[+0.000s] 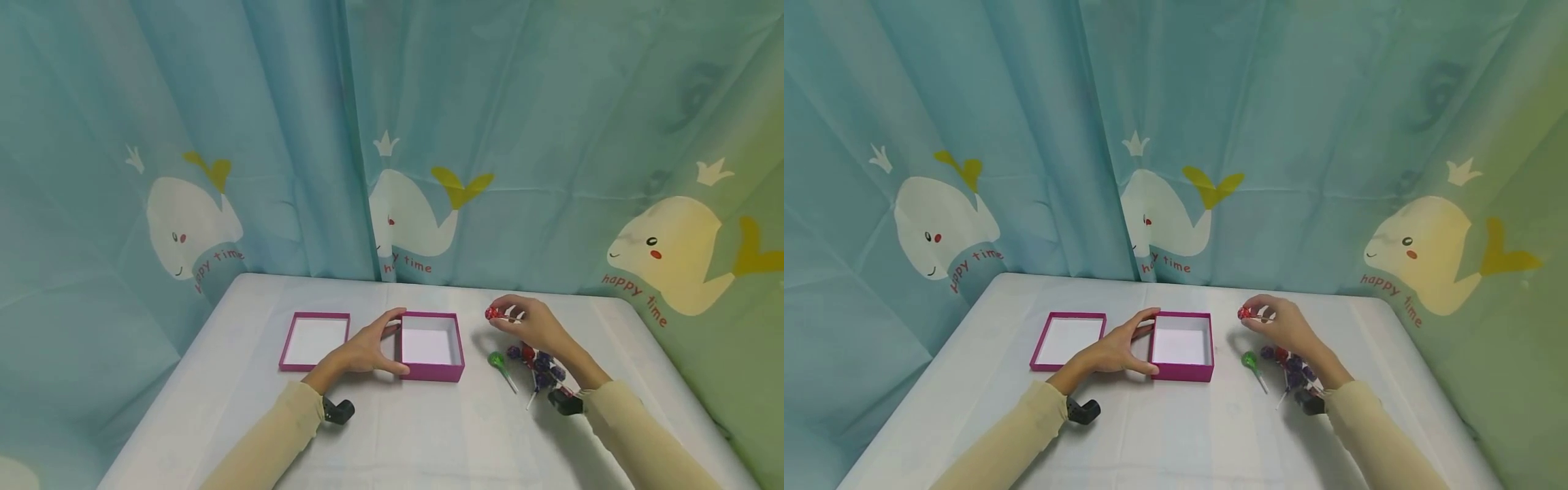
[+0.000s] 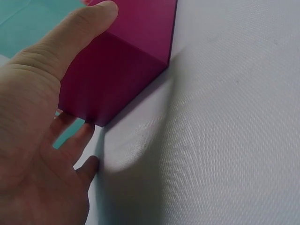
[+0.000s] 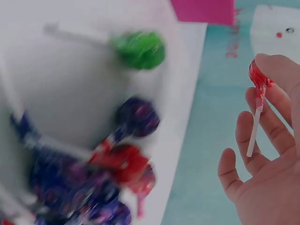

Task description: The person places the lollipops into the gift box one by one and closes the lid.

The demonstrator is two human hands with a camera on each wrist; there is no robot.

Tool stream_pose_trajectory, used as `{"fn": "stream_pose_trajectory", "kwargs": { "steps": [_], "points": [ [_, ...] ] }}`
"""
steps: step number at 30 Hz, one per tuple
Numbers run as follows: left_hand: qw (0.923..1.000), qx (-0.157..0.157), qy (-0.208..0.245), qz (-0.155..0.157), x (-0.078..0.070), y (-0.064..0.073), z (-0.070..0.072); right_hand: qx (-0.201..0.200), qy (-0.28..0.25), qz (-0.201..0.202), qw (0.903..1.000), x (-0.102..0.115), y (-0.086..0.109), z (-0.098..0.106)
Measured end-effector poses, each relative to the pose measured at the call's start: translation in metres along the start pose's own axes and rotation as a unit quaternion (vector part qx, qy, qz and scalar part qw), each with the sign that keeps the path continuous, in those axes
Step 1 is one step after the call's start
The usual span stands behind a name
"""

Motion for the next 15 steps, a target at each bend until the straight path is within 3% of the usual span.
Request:
{"fn": "stream_pose_trajectory", "kwargs": {
  "steps": [15],
  "points": [
    [1.0000,0.004,-0.005,-0.001,0.000,-0.001,0.001,-0.021,-0.055,0.076,0.9954,0.051,-0.010,-0.014]
  ]
}}
Point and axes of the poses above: each hand's wrist, its own y-axis away from the middle knuckle, its own z-axis out of the back of the hand, x = y × z, the point moved 7 cm from there along -y, towards the middle knuckle, and after that the axes turned 6 degrees about x, right-handed, at the moved point
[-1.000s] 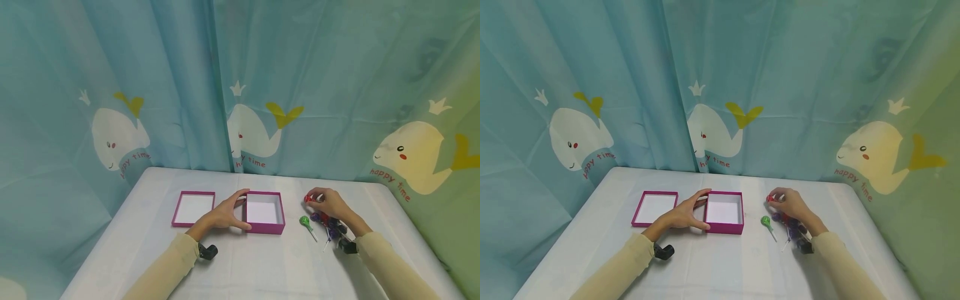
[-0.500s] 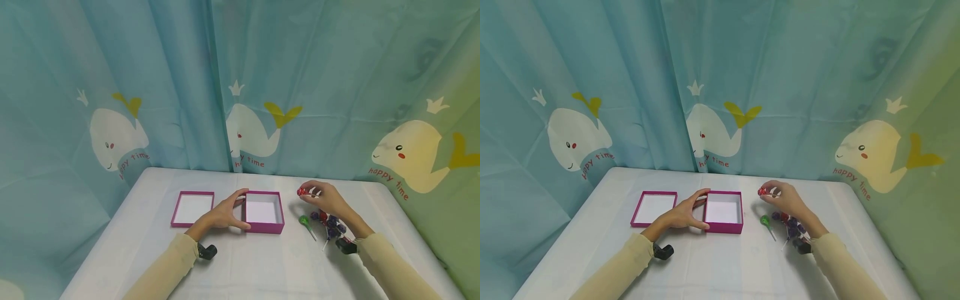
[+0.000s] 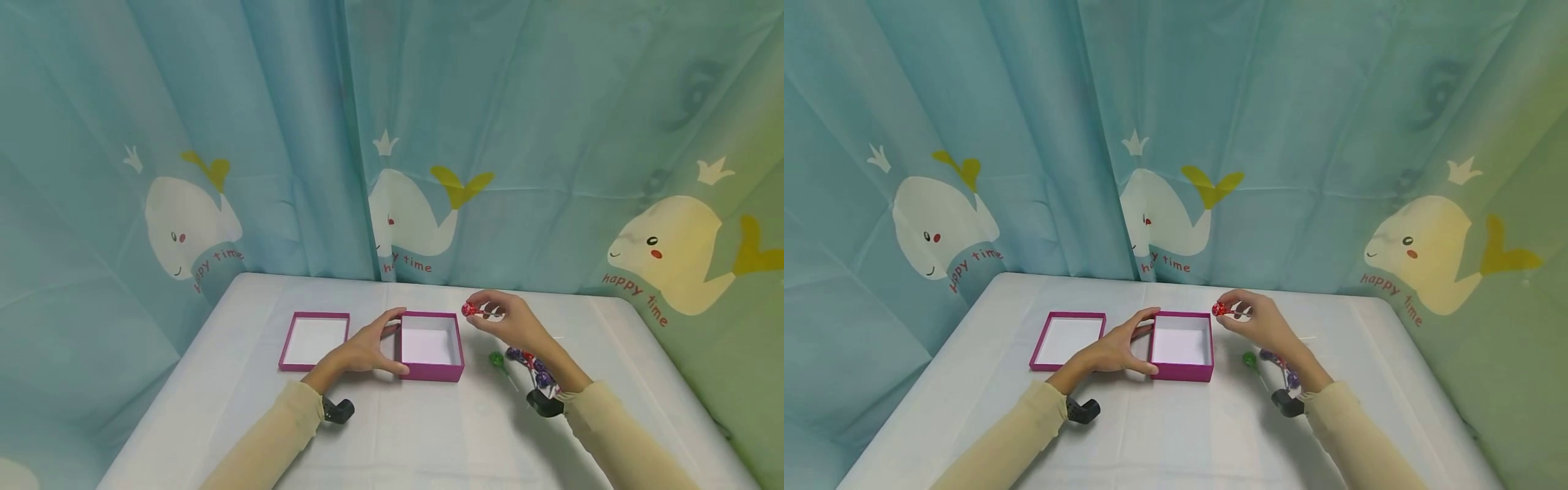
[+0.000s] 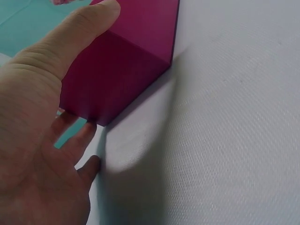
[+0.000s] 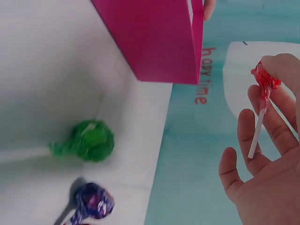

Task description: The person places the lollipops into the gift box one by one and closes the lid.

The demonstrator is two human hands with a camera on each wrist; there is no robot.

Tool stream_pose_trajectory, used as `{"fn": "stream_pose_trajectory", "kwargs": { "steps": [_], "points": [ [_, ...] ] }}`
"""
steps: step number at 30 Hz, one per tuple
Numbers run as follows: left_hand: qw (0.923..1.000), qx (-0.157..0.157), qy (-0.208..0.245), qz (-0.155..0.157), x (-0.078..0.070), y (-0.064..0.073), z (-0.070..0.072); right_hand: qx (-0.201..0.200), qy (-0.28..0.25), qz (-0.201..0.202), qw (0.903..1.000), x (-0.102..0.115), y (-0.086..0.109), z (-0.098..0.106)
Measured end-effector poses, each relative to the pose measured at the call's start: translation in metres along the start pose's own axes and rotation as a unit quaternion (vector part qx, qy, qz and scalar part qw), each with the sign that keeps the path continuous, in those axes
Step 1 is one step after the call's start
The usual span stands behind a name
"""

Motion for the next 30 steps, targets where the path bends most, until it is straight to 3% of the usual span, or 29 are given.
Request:
{"fn": "stream_pose_trajectory", "kwargs": {
  "steps": [11,22,30],
  "points": [
    [0.9994,0.006,0.033,0.010,0.003,0.006,-0.001,0.008,-0.025,0.016,0.9995,0.015,-0.012,-0.020],
    [0.9990,-0.036,0.026,0.002,0.002,0.005,-0.001,0.006,-0.024,0.007,0.9997,0.022,-0.026,-0.038],
    [0.9986,-0.045,0.029,0.000,0.006,0.005,-0.003,0.038,-0.048,-0.020,0.9979,0.028,-0.035,-0.059]
  ]
}}
Point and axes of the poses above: each hand's wrist, its own y-axis away from the middle knuckle, its own z-axis out of the back of the hand, x = y × z, the point moved 7 cm from there along -y, towards the middle knuckle, and after that the axes turned 6 degrees about x, right-handed, at the moved point
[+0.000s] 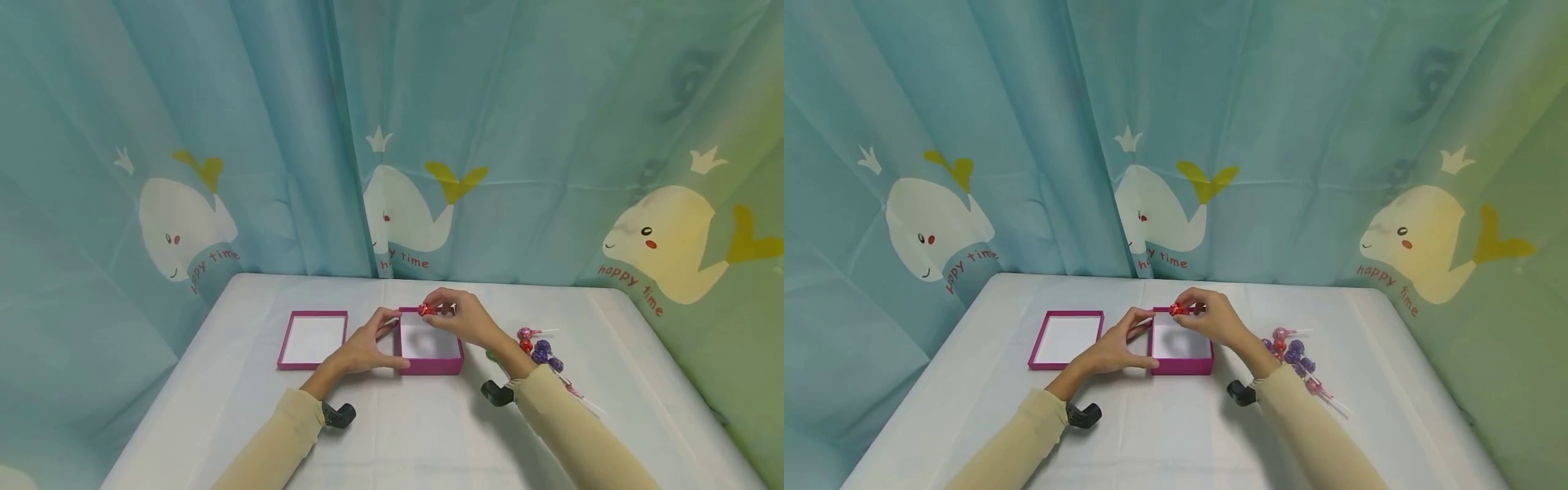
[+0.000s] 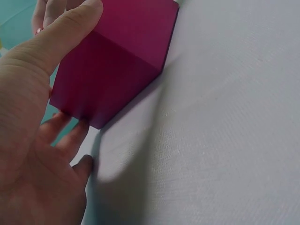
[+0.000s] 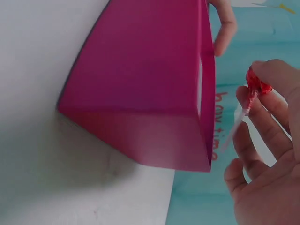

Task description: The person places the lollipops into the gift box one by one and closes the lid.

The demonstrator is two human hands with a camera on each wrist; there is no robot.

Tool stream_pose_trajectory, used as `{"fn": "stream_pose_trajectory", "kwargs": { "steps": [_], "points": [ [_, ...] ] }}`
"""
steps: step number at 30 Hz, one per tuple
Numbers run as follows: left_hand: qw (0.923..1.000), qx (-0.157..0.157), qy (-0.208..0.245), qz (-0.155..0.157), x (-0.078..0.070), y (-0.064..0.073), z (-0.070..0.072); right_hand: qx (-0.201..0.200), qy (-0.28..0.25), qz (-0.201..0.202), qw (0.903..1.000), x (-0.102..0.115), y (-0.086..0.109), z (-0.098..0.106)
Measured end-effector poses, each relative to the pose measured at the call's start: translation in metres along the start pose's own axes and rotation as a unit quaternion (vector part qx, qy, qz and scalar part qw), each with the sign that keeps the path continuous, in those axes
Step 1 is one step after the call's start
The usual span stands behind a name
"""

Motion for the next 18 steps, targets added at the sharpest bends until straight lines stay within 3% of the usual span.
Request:
{"fn": "stream_pose_trajectory", "kwargs": {
  "steps": [8,18],
  "points": [
    [0.9998,-0.001,0.007,-0.018,-0.001,0.001,-0.003,0.031,0.045,0.041,0.9977,0.006,-0.005,-0.019],
    [0.9997,-0.001,0.016,-0.015,0.002,0.001,-0.004,0.066,0.101,0.027,0.9923,0.006,-0.012,-0.039]
  ]
}}
Point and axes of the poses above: each hand's wrist, its own y-axis away from the middle knuckle, its own z-axis out of the back of the hand, x = y × z, the point moved 7 cm from there along -y, towards the middle knuckle, and after that the axes turned 6 degrees about x, right-handed, at the moved point
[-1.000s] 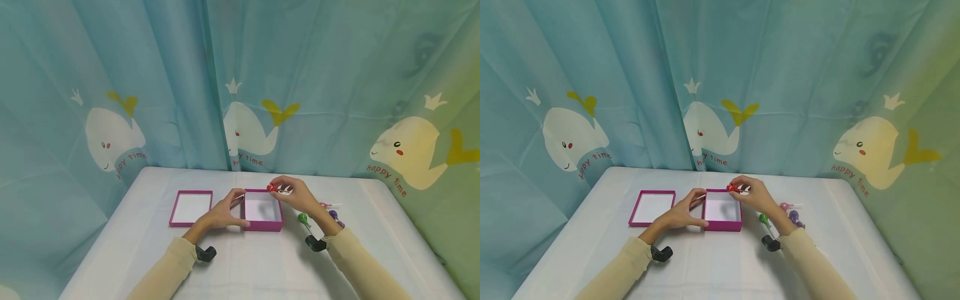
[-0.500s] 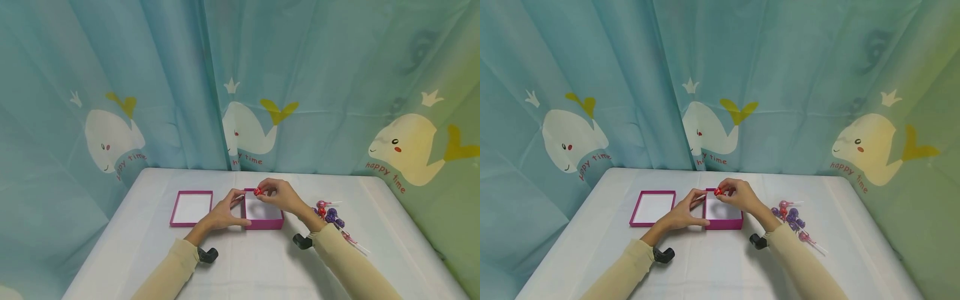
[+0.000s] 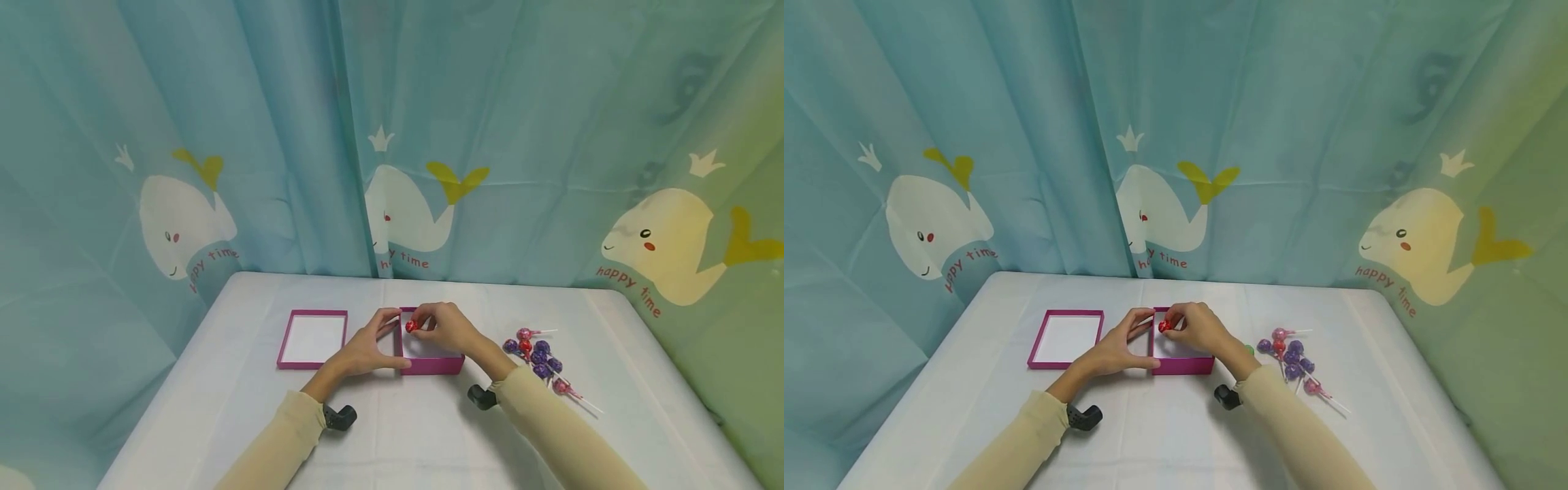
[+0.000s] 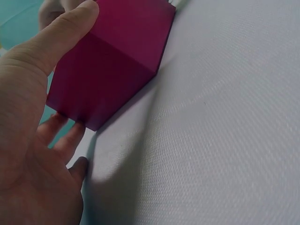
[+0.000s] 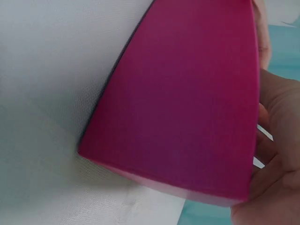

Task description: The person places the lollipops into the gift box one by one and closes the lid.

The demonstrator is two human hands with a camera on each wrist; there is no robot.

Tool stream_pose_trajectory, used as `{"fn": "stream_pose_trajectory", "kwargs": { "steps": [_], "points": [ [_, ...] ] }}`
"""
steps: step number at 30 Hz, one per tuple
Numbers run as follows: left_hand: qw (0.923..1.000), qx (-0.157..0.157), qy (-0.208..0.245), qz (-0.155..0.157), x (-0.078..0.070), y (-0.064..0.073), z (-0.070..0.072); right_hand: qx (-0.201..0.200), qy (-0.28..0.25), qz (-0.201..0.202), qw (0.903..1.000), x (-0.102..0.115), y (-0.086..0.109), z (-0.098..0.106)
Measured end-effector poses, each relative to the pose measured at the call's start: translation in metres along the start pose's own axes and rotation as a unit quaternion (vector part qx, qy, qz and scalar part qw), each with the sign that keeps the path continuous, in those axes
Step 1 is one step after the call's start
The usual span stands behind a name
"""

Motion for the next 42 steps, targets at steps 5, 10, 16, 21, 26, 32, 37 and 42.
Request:
{"fn": "stream_pose_trajectory", "kwargs": {
  "steps": [5,10,16,21,26,32,37,42],
  "points": [
    [1.0000,-0.003,0.005,0.002,0.002,0.000,0.001,0.024,0.019,-0.013,0.9995,0.003,-0.005,-0.005],
    [1.0000,-0.001,0.001,0.004,0.002,0.000,0.000,0.043,0.030,-0.031,0.9982,0.001,-0.009,-0.009],
    [1.0000,0.000,0.003,0.002,0.000,-0.001,0.001,0.053,0.026,-0.033,0.9977,0.001,-0.009,-0.009],
    [1.0000,0.004,0.006,0.001,-0.001,-0.001,-0.001,0.055,0.017,0.000,0.9984,0.001,-0.005,-0.006],
    [0.9999,0.002,0.005,0.009,0.000,0.000,-0.001,0.044,0.004,0.029,0.9986,0.000,0.000,-0.002],
    [1.0000,0.004,0.005,0.007,0.000,-0.002,-0.003,-0.002,-0.015,0.049,0.9987,0.000,0.014,0.015],
    [0.9999,-0.003,0.013,0.005,0.000,-0.003,-0.002,-0.060,-0.036,0.054,0.9960,-0.002,0.032,0.046],
    [0.9997,-0.009,0.017,0.013,0.001,-0.001,-0.002,-0.107,-0.038,0.037,0.9928,-0.013,0.057,0.078]
  ]
}}
Point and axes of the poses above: each hand's wrist, its own y-axis away from the middle knuckle, its own z-axis out of the back of the hand, x = y × z, the point moved 7 cm from there along -y, towards the middle knuckle, and after that the axes turned 6 degrees about x, right-handed, at the moved point
